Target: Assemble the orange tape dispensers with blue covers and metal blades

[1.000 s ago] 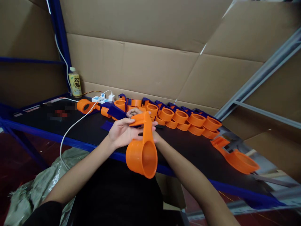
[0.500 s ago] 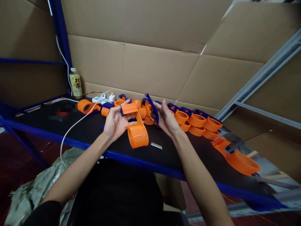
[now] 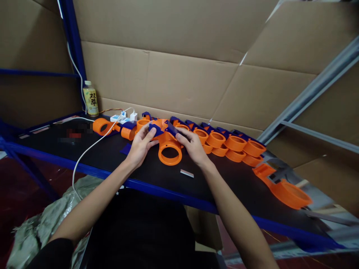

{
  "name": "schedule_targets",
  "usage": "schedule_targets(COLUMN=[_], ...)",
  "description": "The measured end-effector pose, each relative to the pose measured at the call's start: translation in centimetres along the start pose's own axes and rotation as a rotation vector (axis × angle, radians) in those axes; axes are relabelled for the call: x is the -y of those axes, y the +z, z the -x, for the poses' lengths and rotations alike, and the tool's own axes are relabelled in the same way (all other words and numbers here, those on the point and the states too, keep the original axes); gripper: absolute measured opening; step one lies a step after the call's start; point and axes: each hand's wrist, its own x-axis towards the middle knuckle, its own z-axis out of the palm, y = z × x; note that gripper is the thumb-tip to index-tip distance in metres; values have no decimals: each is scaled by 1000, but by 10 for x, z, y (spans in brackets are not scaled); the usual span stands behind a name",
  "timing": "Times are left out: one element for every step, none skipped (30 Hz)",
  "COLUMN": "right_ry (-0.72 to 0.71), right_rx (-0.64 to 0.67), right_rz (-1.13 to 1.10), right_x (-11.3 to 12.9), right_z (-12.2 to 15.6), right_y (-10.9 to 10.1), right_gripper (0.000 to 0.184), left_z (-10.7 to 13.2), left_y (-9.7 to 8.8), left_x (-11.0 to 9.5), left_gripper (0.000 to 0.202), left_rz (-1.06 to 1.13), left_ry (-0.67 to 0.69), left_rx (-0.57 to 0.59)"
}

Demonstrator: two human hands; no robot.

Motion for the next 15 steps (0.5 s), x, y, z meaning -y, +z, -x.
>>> schedule_targets(right_ry=[-11, -25, -39, -52, -62, -69, -76, -81, -84, -84, -84, -85, -88, -91, -94], right_rx=[-4, -6, -7, -7, -6, -5, -1, 3, 6, 9, 11, 11, 10, 8, 9], right_rz=[16, 39, 65, 90, 113, 132, 148, 162, 176, 188, 196, 200, 202, 202, 200], right_x=[0, 0, -1, -2, -3, -4, -6, -7, -9, -10, -11, -12, -12, -12, -13], right_z=[0, 1, 1, 1, 1, 2, 2, 2, 2, 1, 1, 1, 1, 1, 1], right_y=[0, 0, 0, 0, 0, -1, -1, -2, -2, -3, -3, -3, -3, -3, -3], right_gripper=[46, 46, 45, 45, 45, 46, 47, 48, 48, 48, 48, 47, 47, 47, 47], left_z=[0, 1, 1, 2, 3, 4, 4, 4, 5, 5, 4, 4, 4, 3, 2], left_y=[0, 0, 1, 2, 3, 3, 4, 5, 5, 5, 5, 4, 3, 2, 1], left_x=[1, 1, 2, 2, 2, 2, 2, 2, 2, 2, 2, 2, 3, 3, 3], left_gripper=[40, 40, 39, 39, 38, 38, 38, 37, 37, 37, 36, 35, 35, 34, 34], left_rz=[-9, -16, -19, -21, -23, -23, -22, -20, -17, -12, -6, 2, 10, 18, 23], left_ry=[-4, -7, -8, -7, -6, -5, -4, -2, -1, 0, 0, -1, -3, -5, -6], left_rx=[-4, -8, -12, -18, -24, -30, -35, -39, -44, -48, -50, -50, -47, -43, -39])
